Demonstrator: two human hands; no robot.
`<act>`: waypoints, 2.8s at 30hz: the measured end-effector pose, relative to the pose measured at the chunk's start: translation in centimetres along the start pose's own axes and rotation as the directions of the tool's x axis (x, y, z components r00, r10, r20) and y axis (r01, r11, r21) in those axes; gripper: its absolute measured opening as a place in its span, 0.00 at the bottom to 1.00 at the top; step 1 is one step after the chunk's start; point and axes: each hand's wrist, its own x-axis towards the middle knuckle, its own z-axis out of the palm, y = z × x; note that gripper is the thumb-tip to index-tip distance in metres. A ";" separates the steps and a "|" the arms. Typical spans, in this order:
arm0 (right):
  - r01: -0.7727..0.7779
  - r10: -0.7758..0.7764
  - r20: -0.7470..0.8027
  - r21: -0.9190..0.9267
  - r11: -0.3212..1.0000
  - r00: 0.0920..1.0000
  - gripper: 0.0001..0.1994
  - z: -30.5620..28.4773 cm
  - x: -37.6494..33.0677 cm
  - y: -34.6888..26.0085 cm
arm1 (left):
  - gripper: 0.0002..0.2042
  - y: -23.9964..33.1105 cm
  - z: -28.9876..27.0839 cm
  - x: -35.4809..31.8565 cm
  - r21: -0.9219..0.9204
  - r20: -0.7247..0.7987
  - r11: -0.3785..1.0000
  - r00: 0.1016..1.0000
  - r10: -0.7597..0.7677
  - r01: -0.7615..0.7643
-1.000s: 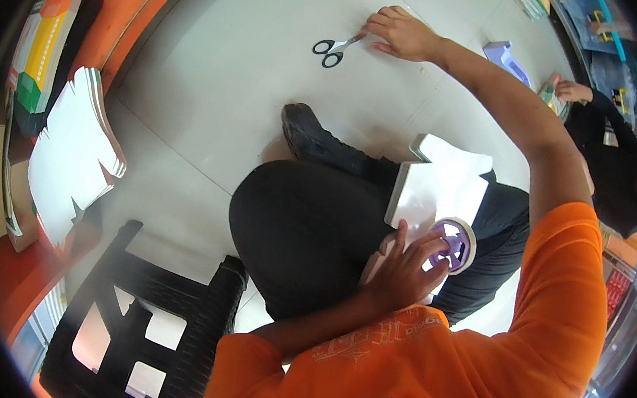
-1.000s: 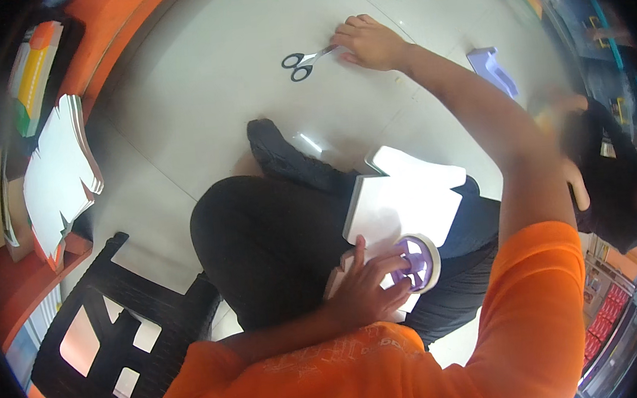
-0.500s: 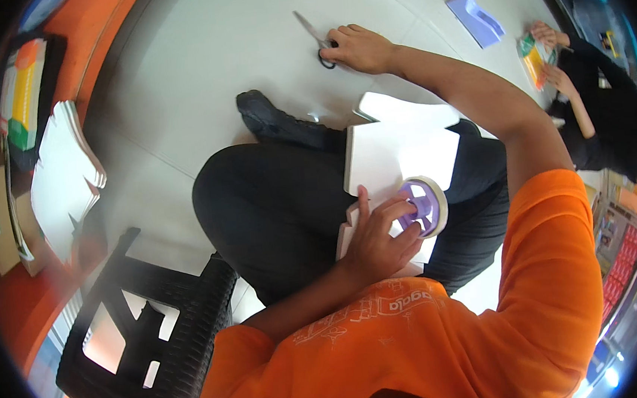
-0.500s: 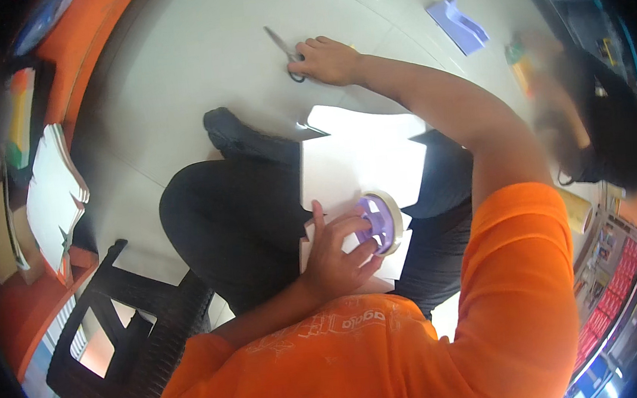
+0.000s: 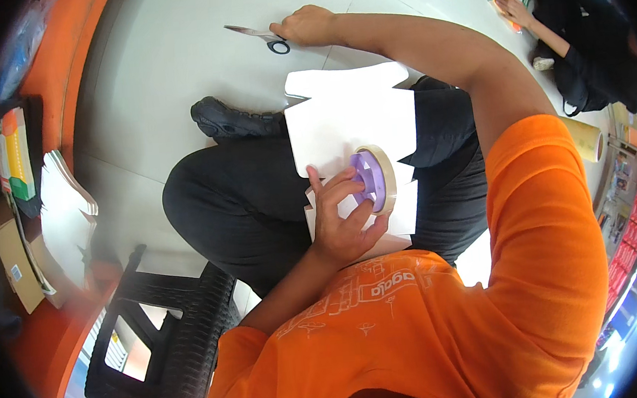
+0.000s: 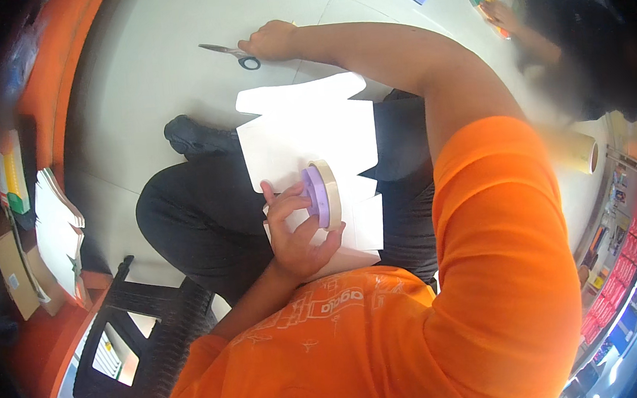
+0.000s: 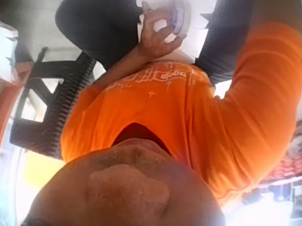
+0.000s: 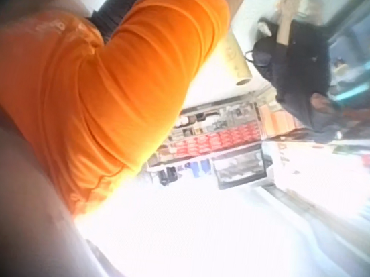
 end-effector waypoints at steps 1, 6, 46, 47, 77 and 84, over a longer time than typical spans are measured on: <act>0.041 -0.040 -0.110 0.011 0.999 0.993 0.16 0.6 0.2 0.1 | 0.17 -0.1 0.0 -0.1 0.010 -0.013 1.000 1.000 0.005 -0.005; 0.207 -0.181 -0.325 0.049 0.977 0.928 0.15 -0.1 0.8 -0.2 | 0.19 0.0 -0.1 0.1 0.061 -0.006 0.997 0.999 0.042 -0.041; -0.210 -0.120 0.212 0.977 0.030 0.970 0.30 -5.7 -25.3 9.5 | 0.15 0.7 -0.3 0.0 0.070 0.009 0.997 1.000 0.025 -0.026; -0.251 -0.214 0.271 0.961 0.113 0.939 0.33 -6.0 -27.0 8.9 | 0.15 0.7 -0.3 0.0 0.059 0.003 0.998 1.000 0.029 -0.029; -0.500 0.457 0.215 0.487 0.716 0.863 0.22 1.3 -20.1 10.7 | 0.13 1.3 -0.5 -0.8 0.128 -0.017 0.974 0.981 0.191 -0.187; -0.267 0.461 -0.127 0.670 0.693 0.878 0.16 2.0 -16.5 7.5 | 0.15 2.2 -3.8 1.1 0.226 -0.216 0.964 0.957 0.192 -0.142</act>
